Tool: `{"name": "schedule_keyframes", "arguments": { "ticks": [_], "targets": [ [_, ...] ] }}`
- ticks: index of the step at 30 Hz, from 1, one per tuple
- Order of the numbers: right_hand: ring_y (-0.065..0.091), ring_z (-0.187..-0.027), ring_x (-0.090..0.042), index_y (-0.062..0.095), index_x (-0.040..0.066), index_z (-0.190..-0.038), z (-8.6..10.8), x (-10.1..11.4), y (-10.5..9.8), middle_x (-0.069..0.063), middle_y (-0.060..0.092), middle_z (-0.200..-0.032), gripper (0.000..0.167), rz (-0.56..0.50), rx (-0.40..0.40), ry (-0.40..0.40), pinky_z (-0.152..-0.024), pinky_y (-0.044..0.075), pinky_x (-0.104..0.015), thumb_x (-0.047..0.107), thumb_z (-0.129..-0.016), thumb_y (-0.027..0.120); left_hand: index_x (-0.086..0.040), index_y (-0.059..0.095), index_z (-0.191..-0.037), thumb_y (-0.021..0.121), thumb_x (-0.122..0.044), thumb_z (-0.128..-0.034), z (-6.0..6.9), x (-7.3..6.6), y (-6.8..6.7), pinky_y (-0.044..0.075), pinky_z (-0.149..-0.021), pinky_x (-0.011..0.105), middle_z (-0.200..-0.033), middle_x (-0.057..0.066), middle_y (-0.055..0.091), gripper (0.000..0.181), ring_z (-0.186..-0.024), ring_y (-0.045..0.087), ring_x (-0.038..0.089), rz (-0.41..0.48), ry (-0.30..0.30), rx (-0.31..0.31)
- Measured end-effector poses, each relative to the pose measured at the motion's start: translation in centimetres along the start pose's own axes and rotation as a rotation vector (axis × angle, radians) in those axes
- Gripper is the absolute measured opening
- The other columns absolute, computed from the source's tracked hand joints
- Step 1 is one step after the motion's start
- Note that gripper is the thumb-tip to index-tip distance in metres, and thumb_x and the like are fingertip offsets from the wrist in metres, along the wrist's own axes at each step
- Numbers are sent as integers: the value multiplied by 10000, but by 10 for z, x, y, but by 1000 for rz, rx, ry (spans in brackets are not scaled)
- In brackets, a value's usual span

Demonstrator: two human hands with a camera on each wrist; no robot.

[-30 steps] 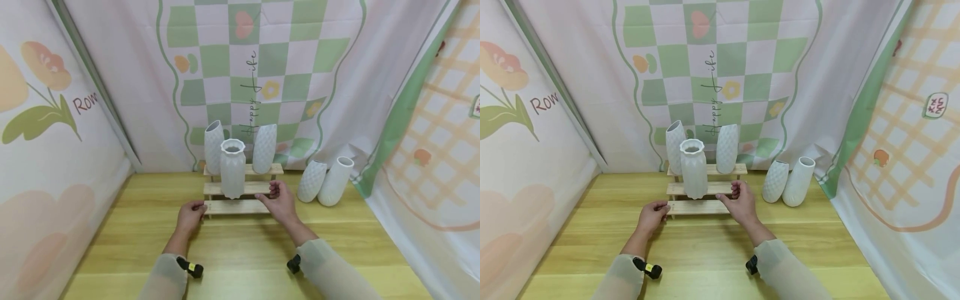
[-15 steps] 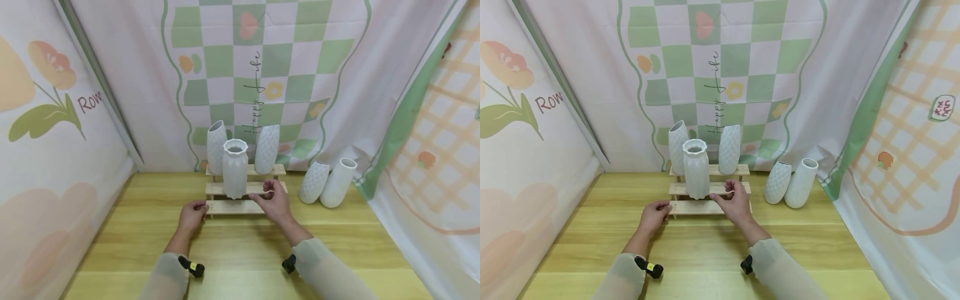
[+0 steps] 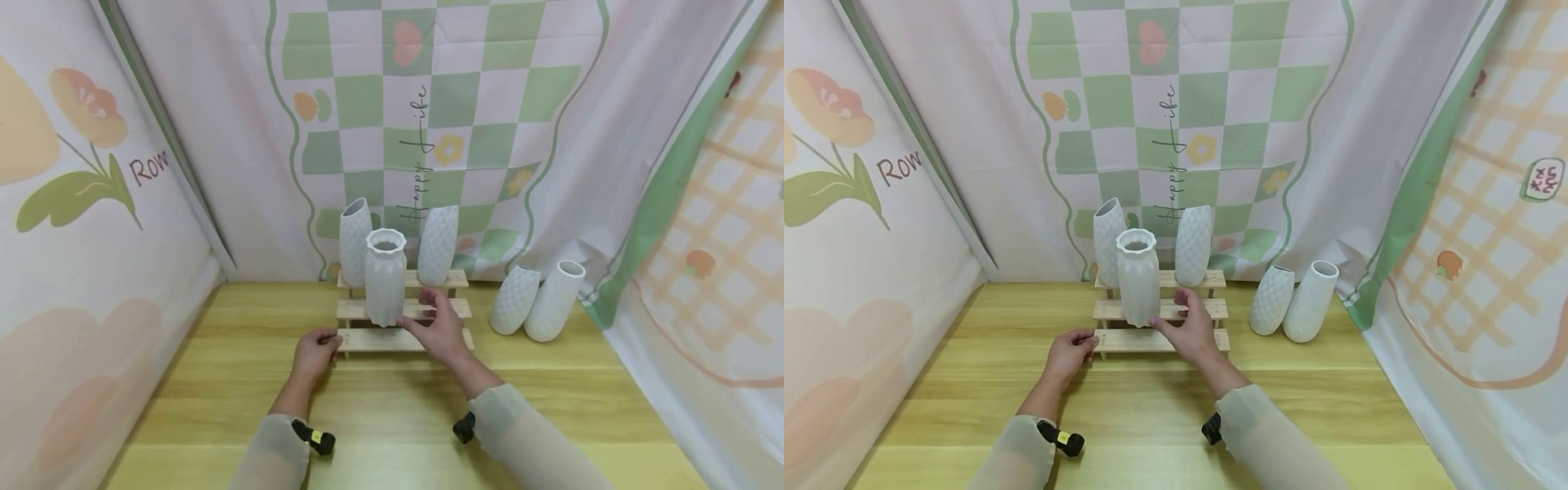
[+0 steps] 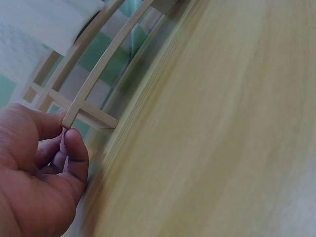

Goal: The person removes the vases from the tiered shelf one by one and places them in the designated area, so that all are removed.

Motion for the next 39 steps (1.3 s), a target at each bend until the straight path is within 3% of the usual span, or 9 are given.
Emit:
{"name": "schedule_keyframes", "arguments": {
  "ticks": [9,17,22,28,39],
  "targets": [
    [490,-1371,-297,371,119,-1567,-5,8,13,-92,480,-1521,919,2,13,-33,-1092,478,-470,370,-845,883,59,696,-1214,715,-125,-984,-1,3,-1,557,-602,273,-946,145,697,296,-714,655,214,18,0,5],
    [462,-1398,-308,336,76,-1588,-12,14,20,-99,448,-1557,983,13,21,-34,-1117,454,-493,434,-844,869,55,697,-1221,716,-122,-981,0,2,-1,561,-609,284,-954,141,701,299,-722,654,211,19,-8,8],
    [456,-1409,-289,364,140,-1579,-19,17,26,-60,448,-1559,968,24,25,-30,-1124,445,-491,451,-823,883,53,701,-1213,721,-121,-976,0,1,-1,564,-612,288,-946,137,699,295,-721,655,209,16,-12,5],
    [485,-1374,-255,412,236,-1541,-26,24,34,-10,504,-1499,925,-7,38,-53,-1126,431,-532,412,-787,919,48,701,-1213,722,-120,-976,0,2,-1,570,-615,291,-952,139,700,292,-723,654,208,10,-14,0],
    [544,-1310,-322,383,206,-1539,-32,27,40,-40,528,-1441,975,23,39,-19,-1064,472,-585,466,-767,919,39,695,-1226,725,-144,-976,-1,2,0,573,-627,304,-973,140,699,311,-752,660,222,8,-28,12]
  ]
}}
Point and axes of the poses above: each hand's wrist, its own z-axis away from the middle knuckle, its own y-axis out of the palm, x = y × z, the point moved 2 cm from there along -z, towards the middle knuckle
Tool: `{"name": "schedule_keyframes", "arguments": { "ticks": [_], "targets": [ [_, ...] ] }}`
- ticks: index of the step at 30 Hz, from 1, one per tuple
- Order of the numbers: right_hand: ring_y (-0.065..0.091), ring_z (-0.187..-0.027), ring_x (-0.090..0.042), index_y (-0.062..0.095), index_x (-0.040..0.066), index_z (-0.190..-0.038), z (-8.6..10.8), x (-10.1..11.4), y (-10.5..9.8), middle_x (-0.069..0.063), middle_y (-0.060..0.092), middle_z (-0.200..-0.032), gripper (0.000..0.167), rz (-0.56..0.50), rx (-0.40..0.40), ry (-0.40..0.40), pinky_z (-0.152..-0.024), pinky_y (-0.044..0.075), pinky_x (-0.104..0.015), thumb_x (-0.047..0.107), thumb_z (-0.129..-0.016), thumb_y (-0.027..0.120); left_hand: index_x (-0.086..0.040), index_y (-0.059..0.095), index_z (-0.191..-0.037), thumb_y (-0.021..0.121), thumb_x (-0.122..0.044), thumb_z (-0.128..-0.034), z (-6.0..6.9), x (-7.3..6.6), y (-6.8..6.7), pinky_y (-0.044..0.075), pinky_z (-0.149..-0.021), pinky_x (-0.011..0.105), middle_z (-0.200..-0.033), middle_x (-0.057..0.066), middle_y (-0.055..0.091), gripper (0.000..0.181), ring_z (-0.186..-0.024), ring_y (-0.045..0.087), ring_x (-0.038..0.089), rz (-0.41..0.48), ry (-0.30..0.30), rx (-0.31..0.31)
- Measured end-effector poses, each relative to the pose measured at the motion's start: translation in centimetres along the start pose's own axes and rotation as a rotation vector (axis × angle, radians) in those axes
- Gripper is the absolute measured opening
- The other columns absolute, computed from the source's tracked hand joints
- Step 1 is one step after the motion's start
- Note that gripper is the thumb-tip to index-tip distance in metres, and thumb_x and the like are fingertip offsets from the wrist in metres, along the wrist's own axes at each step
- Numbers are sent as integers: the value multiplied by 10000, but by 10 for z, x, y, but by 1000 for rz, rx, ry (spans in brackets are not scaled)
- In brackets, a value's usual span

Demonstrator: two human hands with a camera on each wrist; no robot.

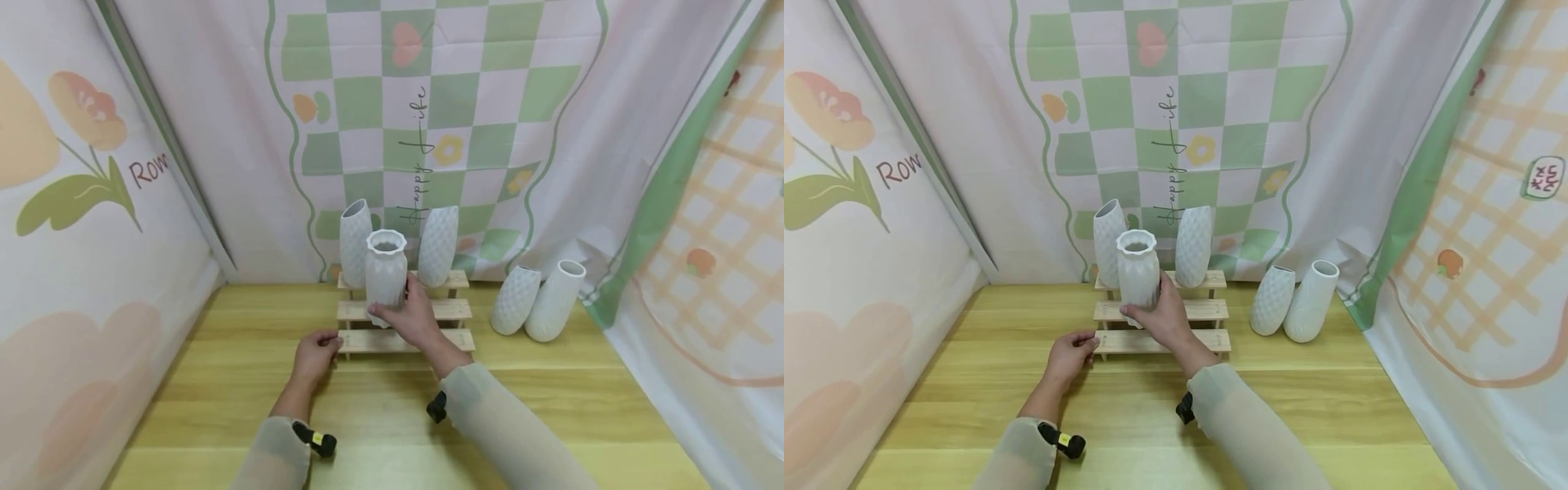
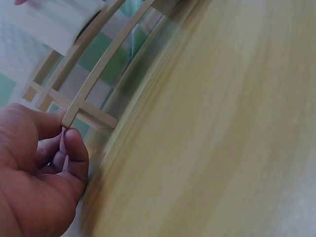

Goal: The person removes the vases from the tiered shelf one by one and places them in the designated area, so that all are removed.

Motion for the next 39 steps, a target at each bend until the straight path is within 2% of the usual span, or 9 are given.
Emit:
{"name": "schedule_keyframes", "arguments": {
  "ticks": [19,39],
  "targets": [
    [562,-1295,-320,409,186,-1504,-4,0,4,-48,552,-1412,879,22,-20,16,-1076,469,-573,409,-810,899,52,701,-1201,727,-116,-968,-1,-1,2,559,-599,277,-944,134,697,289,-699,642,185,12,11,-16],
    [556,-1309,-312,400,218,-1524,11,4,-1,-29,552,-1422,881,-7,-27,4,-1100,448,-572,317,-810,906,50,691,-1218,717,-126,-977,0,0,2,571,-627,281,-987,145,698,300,-747,654,199,-10,3,-17]
  ]
}}
Point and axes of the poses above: each hand's wrist, its own z-axis away from the middle knuckle, its own y-axis out of the palm, x = y × z, the point moved 2 cm from there along -z, towards the middle knuckle
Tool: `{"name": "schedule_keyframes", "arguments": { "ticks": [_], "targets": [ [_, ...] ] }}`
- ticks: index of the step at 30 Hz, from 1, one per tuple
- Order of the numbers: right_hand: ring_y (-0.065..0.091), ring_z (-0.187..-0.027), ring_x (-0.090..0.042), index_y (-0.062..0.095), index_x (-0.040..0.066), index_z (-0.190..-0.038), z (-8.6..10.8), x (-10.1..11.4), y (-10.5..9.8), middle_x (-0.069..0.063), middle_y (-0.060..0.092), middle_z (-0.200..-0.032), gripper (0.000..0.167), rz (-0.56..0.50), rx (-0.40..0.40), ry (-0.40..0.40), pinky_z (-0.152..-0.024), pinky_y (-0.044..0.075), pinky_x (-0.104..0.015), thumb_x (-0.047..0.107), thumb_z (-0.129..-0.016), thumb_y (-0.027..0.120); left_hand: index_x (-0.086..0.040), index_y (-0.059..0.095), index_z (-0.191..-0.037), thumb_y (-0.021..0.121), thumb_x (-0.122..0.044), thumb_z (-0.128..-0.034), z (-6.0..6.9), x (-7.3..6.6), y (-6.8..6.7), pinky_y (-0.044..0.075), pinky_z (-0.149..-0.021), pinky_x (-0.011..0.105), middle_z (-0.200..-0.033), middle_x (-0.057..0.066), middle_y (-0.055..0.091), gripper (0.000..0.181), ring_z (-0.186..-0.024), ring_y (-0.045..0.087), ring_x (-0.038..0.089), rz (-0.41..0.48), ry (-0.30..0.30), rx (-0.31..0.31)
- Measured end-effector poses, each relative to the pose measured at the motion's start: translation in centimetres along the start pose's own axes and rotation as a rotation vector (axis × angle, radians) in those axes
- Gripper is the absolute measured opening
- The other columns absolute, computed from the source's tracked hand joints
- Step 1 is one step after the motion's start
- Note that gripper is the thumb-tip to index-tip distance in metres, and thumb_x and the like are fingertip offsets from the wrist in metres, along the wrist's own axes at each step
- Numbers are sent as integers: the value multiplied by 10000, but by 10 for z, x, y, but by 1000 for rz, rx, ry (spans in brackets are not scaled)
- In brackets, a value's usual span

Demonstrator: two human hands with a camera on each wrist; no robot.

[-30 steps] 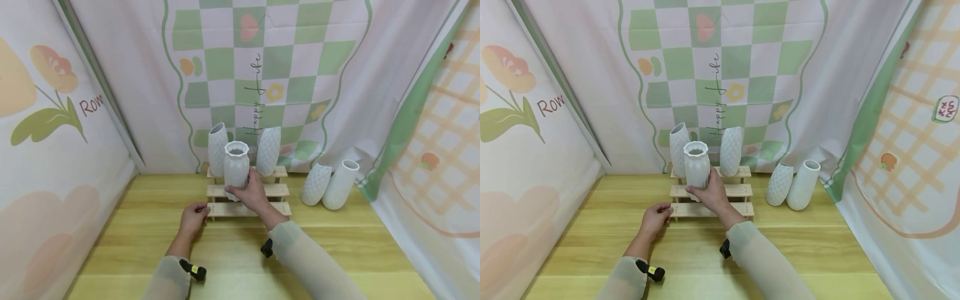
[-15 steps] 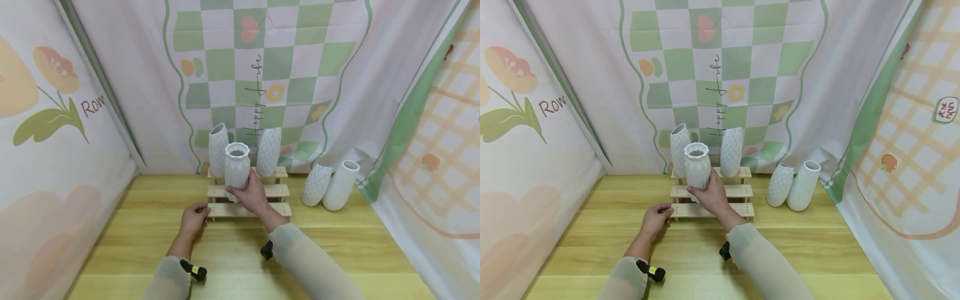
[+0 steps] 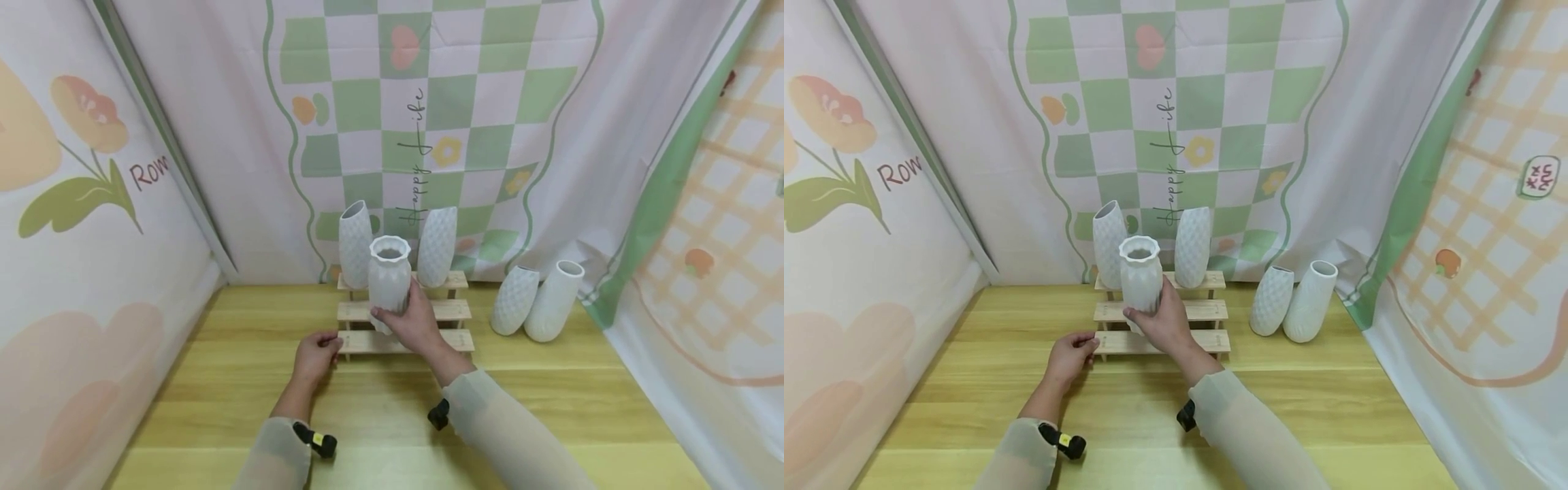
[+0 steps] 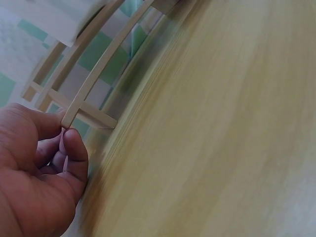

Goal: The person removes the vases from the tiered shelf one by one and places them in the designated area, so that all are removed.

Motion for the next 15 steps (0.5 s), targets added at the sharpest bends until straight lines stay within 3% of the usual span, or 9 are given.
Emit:
{"name": "schedule_keyframes", "arguments": {
  "ticks": [15],
  "targets": [
    [550,-1314,-335,366,244,-1559,14,3,-9,-42,551,-1427,920,21,0,19,-1079,461,-590,322,-815,901,56,688,-1222,723,-122,-971,2,-2,0,568,-620,283,-976,148,699,309,-747,656,217,11,2,0]
  ]
}}
Point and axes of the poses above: each hand's wrist, its own z-axis away from the middle knuckle, its own y-axis out of the palm, x = y × z, the point moved 2 cm from there along -z, towards the middle knuckle
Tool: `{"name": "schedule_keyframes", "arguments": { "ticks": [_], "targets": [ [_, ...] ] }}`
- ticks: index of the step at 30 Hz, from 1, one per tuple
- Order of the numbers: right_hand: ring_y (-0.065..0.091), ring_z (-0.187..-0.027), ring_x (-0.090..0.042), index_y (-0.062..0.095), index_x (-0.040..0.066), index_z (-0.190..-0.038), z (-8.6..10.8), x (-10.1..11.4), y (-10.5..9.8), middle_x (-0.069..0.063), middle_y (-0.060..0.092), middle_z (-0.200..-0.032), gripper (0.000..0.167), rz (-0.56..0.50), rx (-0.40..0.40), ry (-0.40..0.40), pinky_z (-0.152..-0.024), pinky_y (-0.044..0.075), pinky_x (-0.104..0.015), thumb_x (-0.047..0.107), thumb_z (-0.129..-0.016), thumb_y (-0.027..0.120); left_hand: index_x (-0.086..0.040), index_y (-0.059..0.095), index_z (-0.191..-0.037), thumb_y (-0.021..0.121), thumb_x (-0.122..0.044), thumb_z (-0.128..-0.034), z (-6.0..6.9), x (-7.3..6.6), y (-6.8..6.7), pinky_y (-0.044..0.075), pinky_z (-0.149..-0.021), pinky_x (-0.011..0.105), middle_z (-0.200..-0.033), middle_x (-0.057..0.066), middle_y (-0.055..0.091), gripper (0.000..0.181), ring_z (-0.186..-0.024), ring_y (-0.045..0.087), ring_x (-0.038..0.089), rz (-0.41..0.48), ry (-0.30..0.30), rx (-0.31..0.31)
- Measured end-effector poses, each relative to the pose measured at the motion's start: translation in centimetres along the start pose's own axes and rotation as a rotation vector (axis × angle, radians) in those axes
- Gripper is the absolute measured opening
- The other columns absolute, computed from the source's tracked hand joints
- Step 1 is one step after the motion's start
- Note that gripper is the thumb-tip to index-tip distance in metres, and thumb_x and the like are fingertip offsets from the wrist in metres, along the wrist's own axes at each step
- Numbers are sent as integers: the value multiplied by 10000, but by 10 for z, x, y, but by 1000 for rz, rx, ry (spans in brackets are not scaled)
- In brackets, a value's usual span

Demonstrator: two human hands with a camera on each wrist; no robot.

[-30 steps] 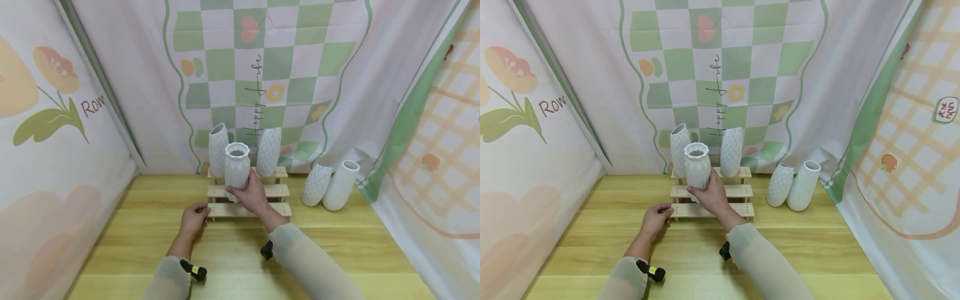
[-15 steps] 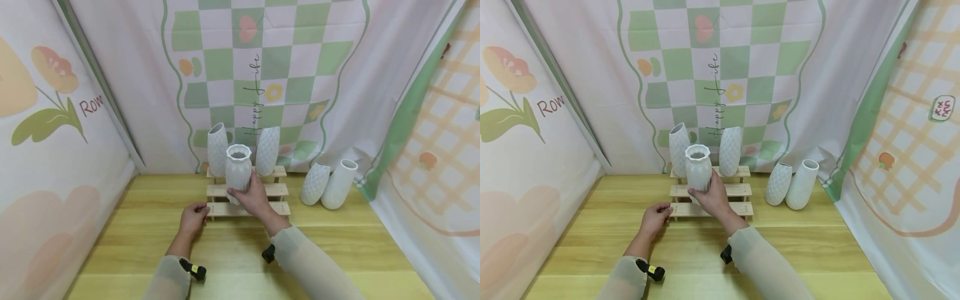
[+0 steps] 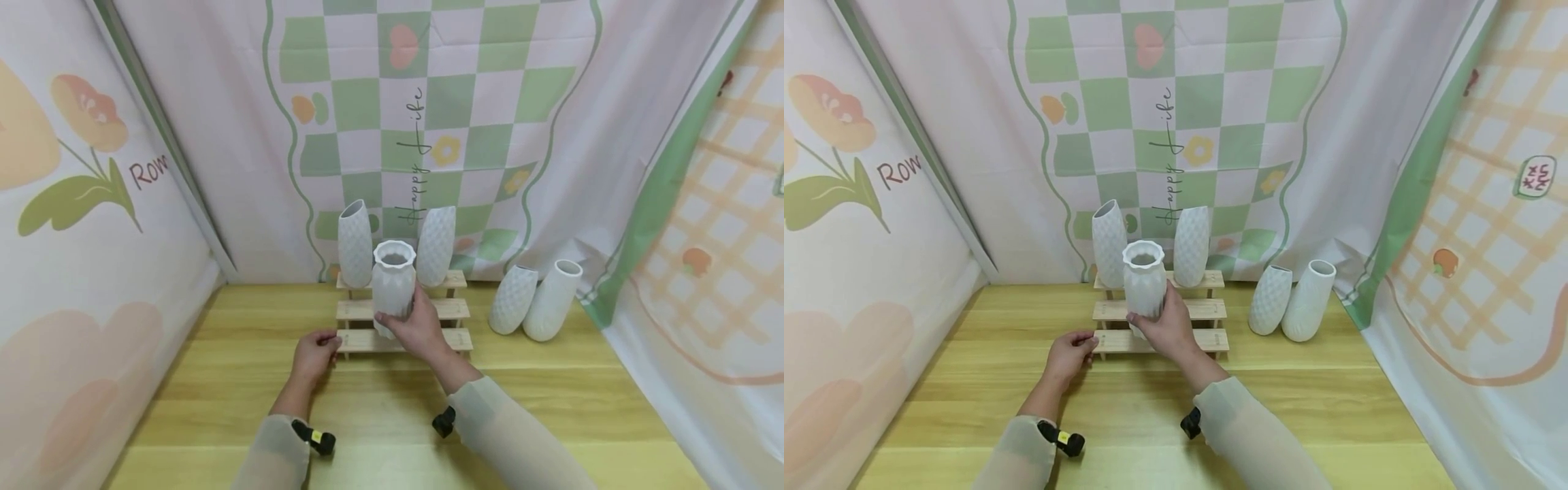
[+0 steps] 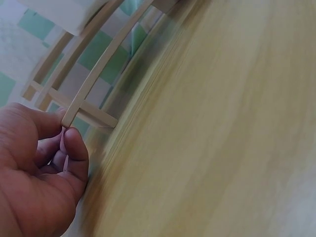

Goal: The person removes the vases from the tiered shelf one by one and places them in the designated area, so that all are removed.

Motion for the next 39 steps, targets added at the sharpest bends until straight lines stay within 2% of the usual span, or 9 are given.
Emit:
{"name": "schedule_keyframes", "arguments": {
  "ticks": [6,19,23,33,39],
  "targets": [
    [556,-1307,-330,383,257,-1539,5,-1,-3,-27,555,-1415,892,-14,5,16,-1058,475,-606,320,-816,902,59,700,-1204,712,-115,-985,0,1,0,554,-589,263,-971,144,704,280,-712,645,195,8,10,2],
    [543,-1324,-325,387,280,-1534,23,-6,-15,-13,544,-1440,898,3,-16,26,-1078,455,-608,329,-803,907,45,698,-1225,724,-128,-977,-2,-1,2,564,-610,275,-978,144,699,303,-733,653,210,18,2,22],
    [556,-1307,-336,403,244,-1524,28,-11,-16,-35,557,-1425,882,-11,-8,15,-1059,467,-618,315,-804,908,45,698,-1227,721,-126,-980,0,0,0,566,-608,274,-988,145,698,302,-729,647,204,16,7,13],
    [554,-1307,-360,384,176,-1534,40,-25,-24,-78,551,-1429,925,5,-17,75,-1060,468,-617,326,-795,918,47,701,-1219,717,-122,-983,1,3,0,561,-608,262,-982,142,698,290,-732,639,188,8,6,3],
    [562,-1299,-375,371,152,-1538,44,-28,-32,-106,549,-1431,940,9,-19,61,-1038,484,-625,342,-797,917,47,703,-1214,717,-121,-983,1,3,0,552,-604,253,-970,139,700,286,-724,640,189,6,8,-1]
  ]
}}
Point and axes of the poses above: each hand's wrist, its own z-axis away from the middle knuckle, its own y-axis out of the palm, x = y × z, the point moved 2 cm from there along -z, towards the middle knuckle
